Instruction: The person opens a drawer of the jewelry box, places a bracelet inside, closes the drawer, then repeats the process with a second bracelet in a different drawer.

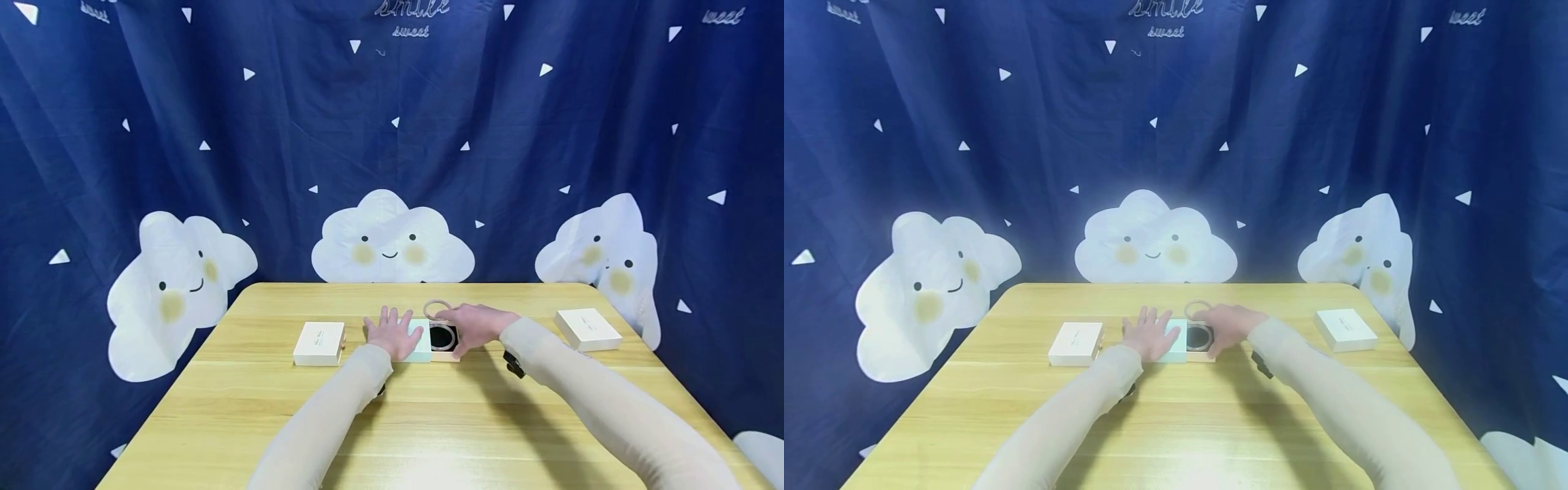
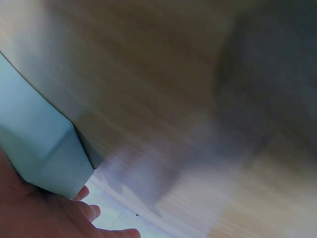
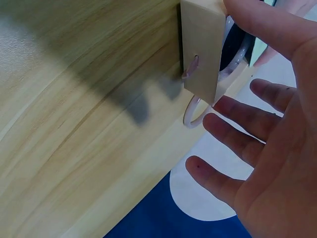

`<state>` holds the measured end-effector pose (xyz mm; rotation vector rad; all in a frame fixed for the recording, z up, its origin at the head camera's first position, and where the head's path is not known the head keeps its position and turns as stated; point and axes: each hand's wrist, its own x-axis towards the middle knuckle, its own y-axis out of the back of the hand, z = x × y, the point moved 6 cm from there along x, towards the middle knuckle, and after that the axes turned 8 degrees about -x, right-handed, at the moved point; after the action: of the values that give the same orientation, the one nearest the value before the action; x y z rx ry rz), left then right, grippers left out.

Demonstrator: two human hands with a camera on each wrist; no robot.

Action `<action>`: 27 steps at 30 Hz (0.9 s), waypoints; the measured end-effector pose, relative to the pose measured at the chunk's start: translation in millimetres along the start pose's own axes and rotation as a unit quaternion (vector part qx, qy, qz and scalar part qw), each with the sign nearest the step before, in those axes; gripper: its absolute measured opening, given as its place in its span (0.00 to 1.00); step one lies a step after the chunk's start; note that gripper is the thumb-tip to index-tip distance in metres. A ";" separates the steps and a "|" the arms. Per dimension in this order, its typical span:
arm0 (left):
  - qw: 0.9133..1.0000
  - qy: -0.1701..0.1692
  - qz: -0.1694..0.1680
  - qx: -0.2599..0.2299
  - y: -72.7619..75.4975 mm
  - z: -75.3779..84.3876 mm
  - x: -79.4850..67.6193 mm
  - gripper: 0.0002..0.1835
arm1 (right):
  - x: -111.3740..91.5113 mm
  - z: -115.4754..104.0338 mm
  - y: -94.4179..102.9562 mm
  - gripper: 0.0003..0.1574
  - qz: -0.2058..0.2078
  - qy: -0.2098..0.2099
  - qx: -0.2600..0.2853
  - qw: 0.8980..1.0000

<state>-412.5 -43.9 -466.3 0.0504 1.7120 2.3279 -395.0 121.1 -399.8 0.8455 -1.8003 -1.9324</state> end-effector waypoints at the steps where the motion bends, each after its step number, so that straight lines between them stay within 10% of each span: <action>1: 1.000 0.000 0.002 -0.001 0.7 0.5 -0.8 0.36 | -0.4 0.5 -0.2 0.59 0.000 -0.001 0.002 1.000; 27: 1.000 -0.013 0.018 -0.013 12.4 7.3 -14.8 0.35 | -12.3 10.3 -5.4 0.59 -0.026 -0.045 0.024 0.998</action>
<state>-399.1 -43.7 -450.6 0.1069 1.6816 2.3645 -391.7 137.4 -402.9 0.8413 -1.9012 -1.9968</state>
